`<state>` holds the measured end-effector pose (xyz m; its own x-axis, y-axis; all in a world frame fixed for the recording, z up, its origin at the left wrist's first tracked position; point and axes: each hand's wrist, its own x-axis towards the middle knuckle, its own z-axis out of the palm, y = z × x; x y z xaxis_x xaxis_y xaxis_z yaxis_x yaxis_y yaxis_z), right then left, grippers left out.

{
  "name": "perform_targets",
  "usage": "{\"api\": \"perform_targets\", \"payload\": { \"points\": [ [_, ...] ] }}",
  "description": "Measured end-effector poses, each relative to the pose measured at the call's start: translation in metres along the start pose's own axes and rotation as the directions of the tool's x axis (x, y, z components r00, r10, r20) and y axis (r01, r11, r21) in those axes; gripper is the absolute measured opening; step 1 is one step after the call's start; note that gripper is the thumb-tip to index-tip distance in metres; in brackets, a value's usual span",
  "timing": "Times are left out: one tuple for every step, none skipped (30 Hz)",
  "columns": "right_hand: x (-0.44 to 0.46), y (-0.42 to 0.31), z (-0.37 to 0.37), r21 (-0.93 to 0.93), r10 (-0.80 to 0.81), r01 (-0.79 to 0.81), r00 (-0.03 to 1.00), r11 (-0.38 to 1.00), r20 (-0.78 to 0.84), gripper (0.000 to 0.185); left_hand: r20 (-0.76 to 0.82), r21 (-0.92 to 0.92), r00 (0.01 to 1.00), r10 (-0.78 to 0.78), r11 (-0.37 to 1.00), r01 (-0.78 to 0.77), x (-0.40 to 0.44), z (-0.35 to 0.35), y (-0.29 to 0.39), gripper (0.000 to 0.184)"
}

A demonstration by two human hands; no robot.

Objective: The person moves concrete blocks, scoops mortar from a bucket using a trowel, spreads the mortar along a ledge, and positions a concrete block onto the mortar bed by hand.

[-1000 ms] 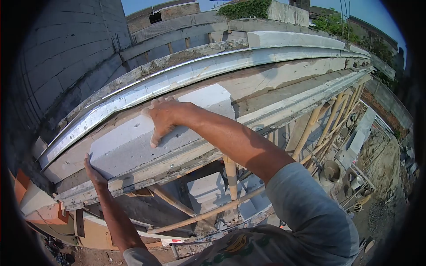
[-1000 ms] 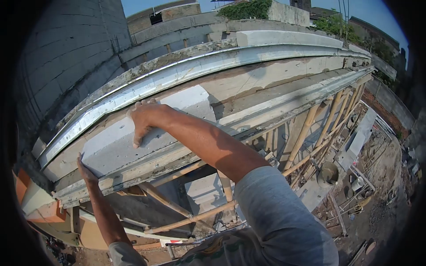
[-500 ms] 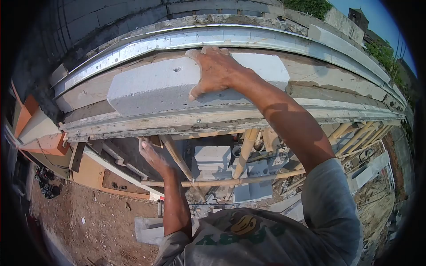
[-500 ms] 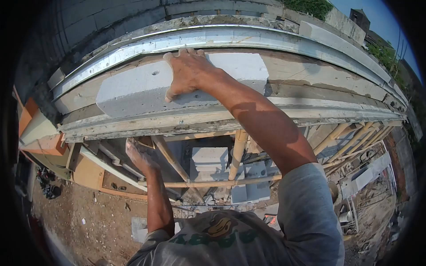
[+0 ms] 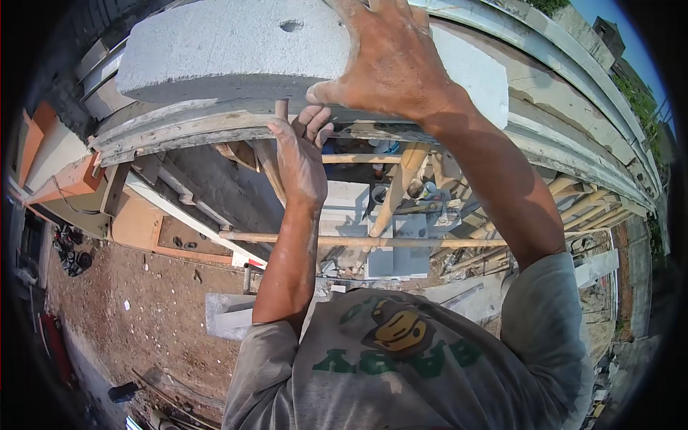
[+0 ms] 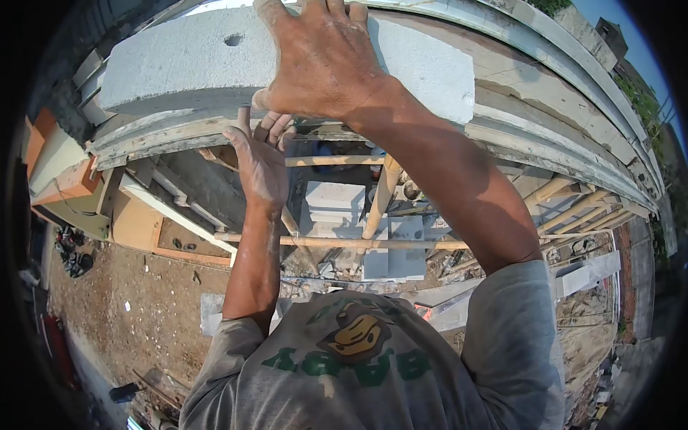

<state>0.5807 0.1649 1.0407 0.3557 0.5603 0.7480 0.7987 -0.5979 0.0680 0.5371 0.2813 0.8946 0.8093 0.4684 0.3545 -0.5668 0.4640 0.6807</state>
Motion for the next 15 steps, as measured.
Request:
{"api": "perform_targets", "payload": {
  "points": [
    [-0.001, -0.006, -0.004, 0.021, 0.027, -0.027, 1.0, 0.999, 0.012, 0.098, -0.037, -0.045, 0.999, 0.024, 0.999, -0.026, 0.001, 0.004, -0.001, 0.085],
    [-0.004, -0.012, -0.008, 0.046, 0.046, -0.047, 0.999, 0.998, 0.022, 0.098, -0.002, -0.084, 0.999, 0.044, 0.996, -0.044, 0.003, 0.006, 0.0, 0.085],
    [-0.007, -0.018, -0.01, 0.07, 0.066, -0.069, 0.997, 0.995, 0.035, 0.097, 0.033, -0.121, 0.997, 0.065, 0.991, -0.06, 0.006, 0.004, 0.004, 0.086],
    [-0.009, -0.026, -0.013, 0.096, 0.08, -0.085, 0.996, 0.992, 0.047, 0.096, 0.067, -0.159, 0.994, 0.089, 0.984, -0.077, 0.009, 0.001, 0.008, 0.088],
    [-0.012, -0.031, -0.016, 0.131, 0.084, -0.09, 0.995, 0.987, 0.055, 0.096, 0.076, -0.18, 0.994, 0.079, 0.981, -0.065, 0.01, -0.006, 0.006, 0.091],
    [-0.016, -0.037, -0.018, 0.164, 0.081, -0.09, 0.995, 0.982, 0.063, 0.095, 0.048, -0.165, 0.995, 0.084, 0.983, -0.075, 0.004, -0.005, 0.011, 0.097],
    [-0.018, -0.041, -0.02, 0.228, 0.055, -0.067, 0.997, 0.971, 0.057, 0.095, 0.023, -0.158, 0.995, 0.098, 0.983, -0.093, -0.001, -0.006, 0.016, 0.095],
    [-0.02, -0.044, -0.019, 0.297, 0.029, -0.044, 0.998, 0.954, 0.054, 0.096, 0.002, -0.152, 0.992, 0.122, 0.981, -0.121, -0.006, -0.007, 0.019, 0.094],
    [-0.021, -0.046, -0.017, 0.39, 0.022, -0.045, 0.998, 0.92, 0.065, 0.097, -0.019, -0.146, 0.987, 0.16, 0.976, -0.161, -0.01, -0.007, 0.024, 0.093],
    [-0.022, -0.049, -0.014, 0.407, 0.016, -0.045, 0.997, 0.912, 0.074, 0.1, -0.037, -0.138, 0.981, 0.192, 0.971, -0.195, -0.012, -0.008, 0.028, 0.092],
    [-0.024, -0.054, -0.012, 0.42, 0.009, -0.043, 0.997, 0.906, 0.081, 0.102, -0.052, -0.131, 0.974, 0.221, 0.965, -0.226, -0.013, -0.009, 0.032, 0.091],
    [-0.027, -0.058, -0.01, 0.433, 0.002, -0.04, 0.996, 0.9, 0.087, 0.105, -0.061, -0.123, 0.968, 0.242, 0.961, -0.248, -0.015, -0.011, 0.036, 0.089],
    [-0.031, -0.06, -0.008, 0.435, -0.011, -0.042, 0.993, 0.899, 0.119, 0.107, -0.073, -0.112, 0.962, 0.262, 0.957, -0.269, -0.015, -0.013, 0.039, 0.088],
    [-0.036, -0.061, -0.004, 0.441, -0.031, -0.036, 0.989, 0.897, 0.143, 0.11, -0.078, -0.099, 0.956, 0.283, 0.952, -0.29, -0.018, -0.017, 0.045, 0.087],
    [-0.038, -0.06, -0.001, 0.449, -0.054, -0.024, 0.986, 0.893, 0.161, 0.112, -0.089, -0.083, 0.949, 0.302, 0.947, -0.309, -0.02, -0.02, 0.051, 0.086]
  ]
}}
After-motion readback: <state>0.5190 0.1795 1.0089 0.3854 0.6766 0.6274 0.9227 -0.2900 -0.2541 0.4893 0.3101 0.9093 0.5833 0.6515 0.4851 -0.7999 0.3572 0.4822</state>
